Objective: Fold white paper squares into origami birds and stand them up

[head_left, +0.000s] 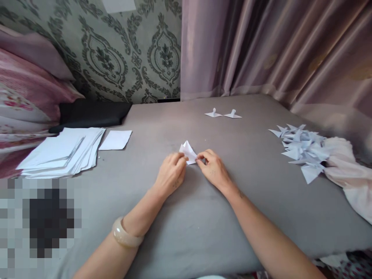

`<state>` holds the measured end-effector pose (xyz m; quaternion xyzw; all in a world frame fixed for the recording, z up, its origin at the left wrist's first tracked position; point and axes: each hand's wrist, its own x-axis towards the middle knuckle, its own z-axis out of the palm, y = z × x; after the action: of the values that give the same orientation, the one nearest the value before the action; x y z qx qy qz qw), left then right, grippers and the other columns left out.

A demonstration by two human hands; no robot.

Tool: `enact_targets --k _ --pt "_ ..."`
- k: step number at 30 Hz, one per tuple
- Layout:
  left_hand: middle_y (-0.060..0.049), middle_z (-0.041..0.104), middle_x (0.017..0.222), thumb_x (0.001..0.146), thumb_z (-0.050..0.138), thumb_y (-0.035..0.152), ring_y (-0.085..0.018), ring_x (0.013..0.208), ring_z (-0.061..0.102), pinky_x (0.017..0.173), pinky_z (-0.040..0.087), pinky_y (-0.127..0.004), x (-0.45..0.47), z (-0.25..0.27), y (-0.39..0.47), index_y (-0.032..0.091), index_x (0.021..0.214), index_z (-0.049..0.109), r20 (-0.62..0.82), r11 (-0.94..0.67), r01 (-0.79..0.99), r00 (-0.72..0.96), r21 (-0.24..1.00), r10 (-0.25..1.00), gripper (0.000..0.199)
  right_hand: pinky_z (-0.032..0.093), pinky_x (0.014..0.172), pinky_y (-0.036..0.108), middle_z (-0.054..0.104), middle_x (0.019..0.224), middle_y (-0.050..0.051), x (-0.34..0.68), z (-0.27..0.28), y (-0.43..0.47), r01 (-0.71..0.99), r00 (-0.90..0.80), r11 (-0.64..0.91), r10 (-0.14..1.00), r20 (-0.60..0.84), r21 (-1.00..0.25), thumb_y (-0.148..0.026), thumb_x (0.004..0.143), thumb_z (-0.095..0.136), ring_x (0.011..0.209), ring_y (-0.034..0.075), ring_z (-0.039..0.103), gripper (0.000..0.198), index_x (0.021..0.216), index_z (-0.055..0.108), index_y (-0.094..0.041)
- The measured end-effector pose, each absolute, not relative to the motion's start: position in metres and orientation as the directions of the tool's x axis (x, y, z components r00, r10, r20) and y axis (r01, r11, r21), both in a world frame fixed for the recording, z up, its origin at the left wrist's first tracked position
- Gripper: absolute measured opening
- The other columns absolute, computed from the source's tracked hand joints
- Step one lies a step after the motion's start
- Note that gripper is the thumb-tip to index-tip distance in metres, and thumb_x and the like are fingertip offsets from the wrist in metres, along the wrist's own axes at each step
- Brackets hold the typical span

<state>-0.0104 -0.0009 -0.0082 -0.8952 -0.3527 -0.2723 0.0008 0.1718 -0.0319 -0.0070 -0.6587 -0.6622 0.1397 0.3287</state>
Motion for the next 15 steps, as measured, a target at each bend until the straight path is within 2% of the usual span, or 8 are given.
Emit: enact_targets --k 3,5,7,11,15 --pt "-0.015 0.054 0.118 0.089 0.053 0.026 -0.028 0.112 0.046 0.095 0.035 -0.044 -0.015 -0.002 -0.001 0.019 0.119 0.052 0.685 -0.617 0.772 0.370 0.149 0.628 0.031 0.042 0.075 0.026 0.062 0.097 0.006 0.169 0.000 -0.035 0.874 -0.040 0.241 0.900 0.434 -0.421 -0.017 0.092 0.044 0.086 0.016 0.058 0.022 0.094 0.065 -0.022" --pt "-0.012 0.057 0.119 0.089 0.054 0.024 -0.028 0.115 0.044 0.096 0.028 -0.045 -0.018 0.001 -0.002 0.024 0.116 0.055 0.669 -0.624 0.779 0.429 0.067 0.607 0.026 0.041 0.075 0.027 0.061 0.096 0.007 0.168 0.003 -0.037 0.912 -0.138 0.297 0.872 0.469 -0.284 -0.015 0.093 0.040 0.086 0.017 0.056 0.027 0.095 0.066 -0.022" --pt "-0.006 0.064 0.110 0.090 0.050 0.017 -0.025 0.111 0.049 0.094 0.025 -0.045 -0.019 0.003 -0.004 0.025 0.102 0.060 0.572 -0.701 0.713 0.572 0.006 0.587 0.017 0.041 0.074 0.028 0.060 0.095 0.007 0.169 0.003 -0.040 0.920 -0.216 0.332 0.872 0.439 -0.208 -0.013 0.093 0.040 0.083 0.017 0.055 0.027 0.095 0.066 -0.022" --pt "-0.003 0.069 0.087 0.089 0.046 0.010 -0.022 0.102 0.054 0.093 0.025 -0.043 -0.017 0.001 -0.007 0.020 0.084 0.061 0.416 -0.786 0.617 0.708 0.028 0.571 0.019 0.039 0.069 0.027 0.059 0.093 0.006 0.172 0.002 -0.047 0.929 -0.246 0.313 0.921 0.301 -0.197 -0.015 0.093 0.042 0.079 0.016 0.055 0.024 0.093 0.065 -0.021" --pt "-0.004 0.070 0.083 0.091 0.050 0.023 -0.023 0.101 0.055 0.093 0.025 -0.044 -0.015 -0.001 -0.008 0.019 0.080 0.062 0.394 -0.789 0.609 0.710 0.074 0.584 0.017 0.036 0.062 0.025 0.059 0.095 0.004 0.176 0.005 -0.050 0.924 -0.207 0.248 0.964 0.165 -0.291 -0.025 0.095 0.044 0.078 0.014 0.057 0.021 0.095 0.065 -0.023"
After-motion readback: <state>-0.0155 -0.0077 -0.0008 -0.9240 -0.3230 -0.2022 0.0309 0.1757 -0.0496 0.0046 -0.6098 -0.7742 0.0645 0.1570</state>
